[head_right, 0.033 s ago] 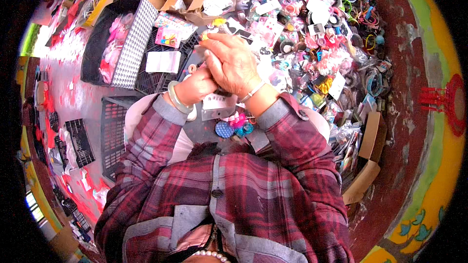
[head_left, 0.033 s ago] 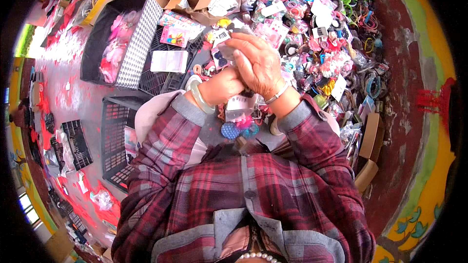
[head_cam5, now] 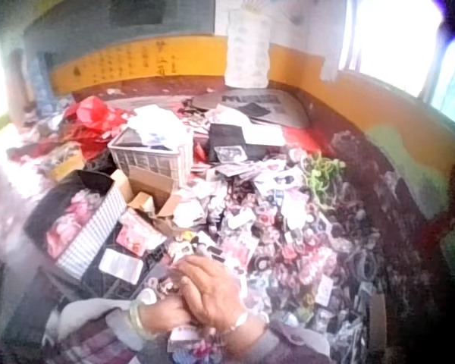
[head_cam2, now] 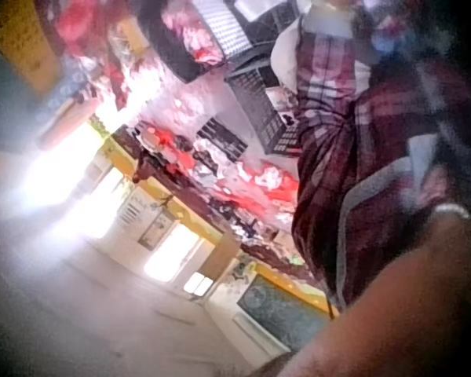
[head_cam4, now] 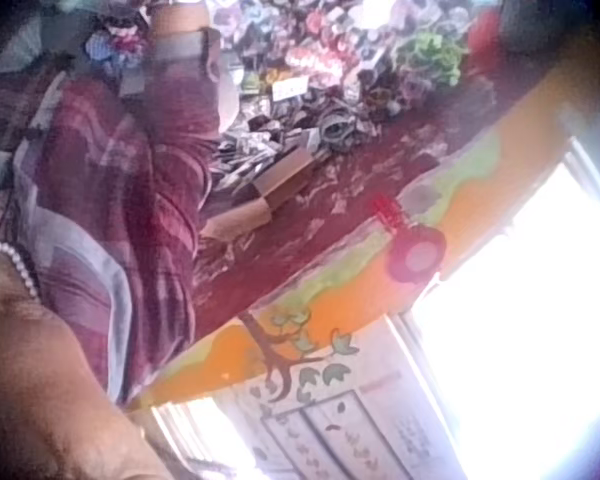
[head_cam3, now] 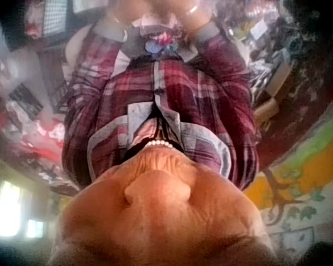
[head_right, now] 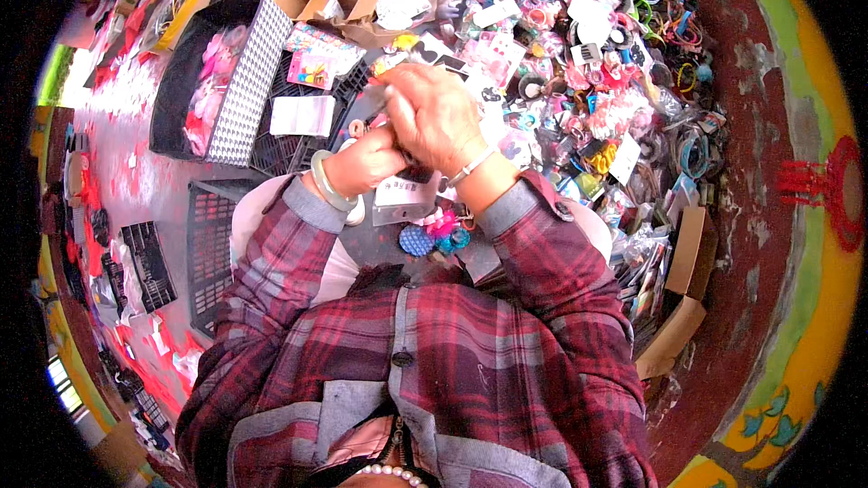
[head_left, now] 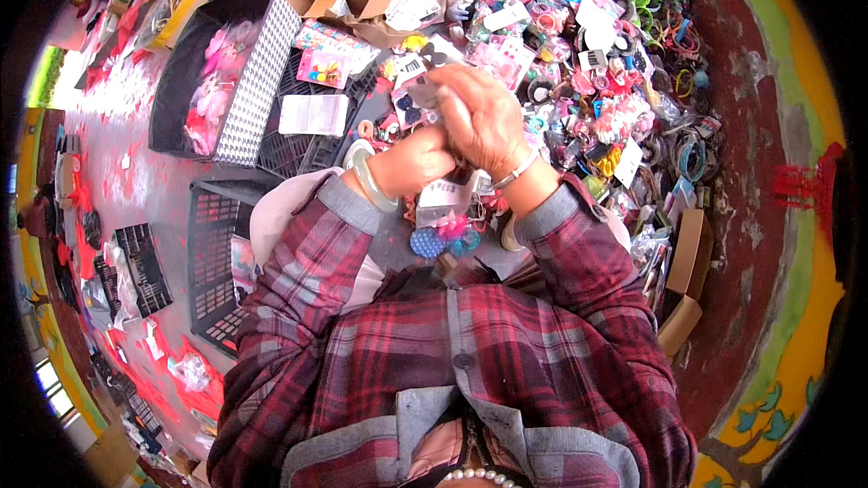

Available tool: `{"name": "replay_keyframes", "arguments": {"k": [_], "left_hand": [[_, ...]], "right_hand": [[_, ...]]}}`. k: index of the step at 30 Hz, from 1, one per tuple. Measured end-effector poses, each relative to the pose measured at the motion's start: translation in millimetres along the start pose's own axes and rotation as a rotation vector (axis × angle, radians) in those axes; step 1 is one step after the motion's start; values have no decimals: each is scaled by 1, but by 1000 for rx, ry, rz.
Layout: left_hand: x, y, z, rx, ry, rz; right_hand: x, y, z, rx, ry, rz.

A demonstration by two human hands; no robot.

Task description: The person sorts various small items from a pile on the floor into different plastic crates by hand.

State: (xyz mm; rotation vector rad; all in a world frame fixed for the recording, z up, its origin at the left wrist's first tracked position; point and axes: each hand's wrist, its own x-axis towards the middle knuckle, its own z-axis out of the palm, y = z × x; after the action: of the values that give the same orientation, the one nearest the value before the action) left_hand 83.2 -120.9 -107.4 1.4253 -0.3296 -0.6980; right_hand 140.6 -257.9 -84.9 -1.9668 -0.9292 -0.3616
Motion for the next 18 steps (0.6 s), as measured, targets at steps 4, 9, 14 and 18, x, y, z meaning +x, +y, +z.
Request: {"name": "replay_keyframes", "arguments": {"k": [4,9,14,18], "left_hand": [[-8,10,10,63,87,130],[-19,14,-2,-482,272,203],[-13,23,-10,-881,350,227],[-5,19,-9,-1012,346,263]], "right_hand": [[6,20,-15,-24,-34,572],[-6,105,-36,188,245,806],[15,59,-57,1071,521,708],[16,14,-21,492,345,452]]}}
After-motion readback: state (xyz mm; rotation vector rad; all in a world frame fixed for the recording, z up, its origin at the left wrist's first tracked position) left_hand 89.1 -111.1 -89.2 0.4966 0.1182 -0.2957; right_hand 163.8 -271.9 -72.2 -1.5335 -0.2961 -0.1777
